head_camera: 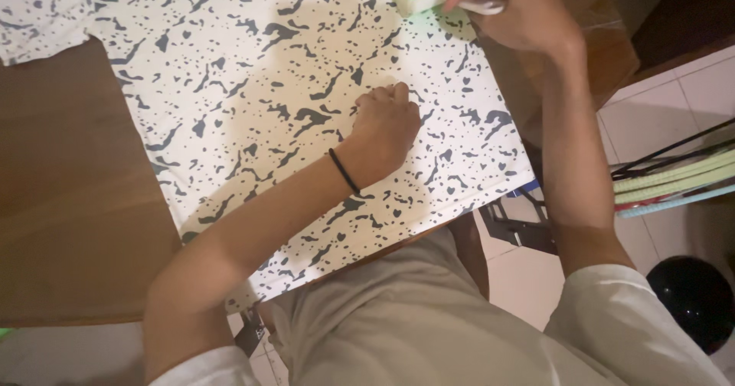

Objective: The person uses a green lint roller to remove lint from a white t-shirt with a black speckled pattern. The t-shirt is laid flat on a wooden table. The person rolls the lint roller repeatedly over the entire surface of the t-shirt, including the sleeves and body.

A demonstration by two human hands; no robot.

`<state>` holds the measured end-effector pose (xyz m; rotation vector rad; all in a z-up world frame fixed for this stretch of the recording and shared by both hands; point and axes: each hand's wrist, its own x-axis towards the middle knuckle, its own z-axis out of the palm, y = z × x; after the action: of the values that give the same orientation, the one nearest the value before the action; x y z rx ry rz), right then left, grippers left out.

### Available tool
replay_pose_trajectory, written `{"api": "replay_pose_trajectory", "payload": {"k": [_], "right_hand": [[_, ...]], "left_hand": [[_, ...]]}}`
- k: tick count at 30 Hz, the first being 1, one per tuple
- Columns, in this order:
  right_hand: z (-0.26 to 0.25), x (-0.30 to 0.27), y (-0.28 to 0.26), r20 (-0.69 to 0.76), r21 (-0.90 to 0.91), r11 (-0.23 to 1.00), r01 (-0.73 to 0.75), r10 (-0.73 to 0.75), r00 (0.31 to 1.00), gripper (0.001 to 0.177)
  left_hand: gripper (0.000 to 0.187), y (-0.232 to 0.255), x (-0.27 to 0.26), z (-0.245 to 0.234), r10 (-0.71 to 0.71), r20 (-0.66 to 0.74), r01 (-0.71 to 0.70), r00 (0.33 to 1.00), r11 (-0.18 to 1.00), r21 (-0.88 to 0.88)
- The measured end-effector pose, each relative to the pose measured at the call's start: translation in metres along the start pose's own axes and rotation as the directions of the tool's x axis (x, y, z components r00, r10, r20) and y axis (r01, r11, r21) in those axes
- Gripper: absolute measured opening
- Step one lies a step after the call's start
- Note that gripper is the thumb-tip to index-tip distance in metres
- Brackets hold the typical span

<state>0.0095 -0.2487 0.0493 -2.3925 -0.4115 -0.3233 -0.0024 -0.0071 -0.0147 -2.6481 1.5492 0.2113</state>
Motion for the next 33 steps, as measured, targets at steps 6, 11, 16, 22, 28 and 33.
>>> {"api": "replay_pose_trajectory", "payload": {"k": [6,11,16,22,28,33], "right_hand": [[-0.022,-0.065,-0.036,0.150,-0.149,0.970,-0.190,0.212,0.966,0.036],[-0.053,-0.124,-0.075,0.338,-0.169,0.977,-0.129,0.181,0.924,0.035],[-0.058,-0.109,-0.081,0.418,-0.323,0.900,-0.293,0.413,0.809,0.038],[-0.042,0.001,-0.018,0.335,-0.257,0.906,-0.335,0.409,0.849,0.038],[-0.029,0.148,0.045,0.293,-0.086,0.949,-0.304,0.316,0.902,0.035],[-0.006,0.242,0.085,0.215,-0.072,0.866,-0.495,0.498,0.840,0.036]], "left_hand": [[0.081,-0.009,-0.001,-0.031,0.045,0.235,-0.049,0.971,0.999,0.012],[0.073,-0.028,-0.008,-0.052,0.146,0.263,-0.119,0.954,0.986,-0.114],[0.043,-0.083,0.036,-0.046,0.184,0.172,-0.108,0.968,0.921,-0.374],[0.041,-0.182,0.099,0.011,-0.084,-0.330,-0.011,0.940,0.961,-0.276],[0.043,-0.277,0.134,0.048,-0.283,-0.578,0.161,0.765,0.954,-0.255],[0.056,-0.291,0.134,0.035,-0.376,-0.480,0.265,0.792,0.921,-0.285]]}}
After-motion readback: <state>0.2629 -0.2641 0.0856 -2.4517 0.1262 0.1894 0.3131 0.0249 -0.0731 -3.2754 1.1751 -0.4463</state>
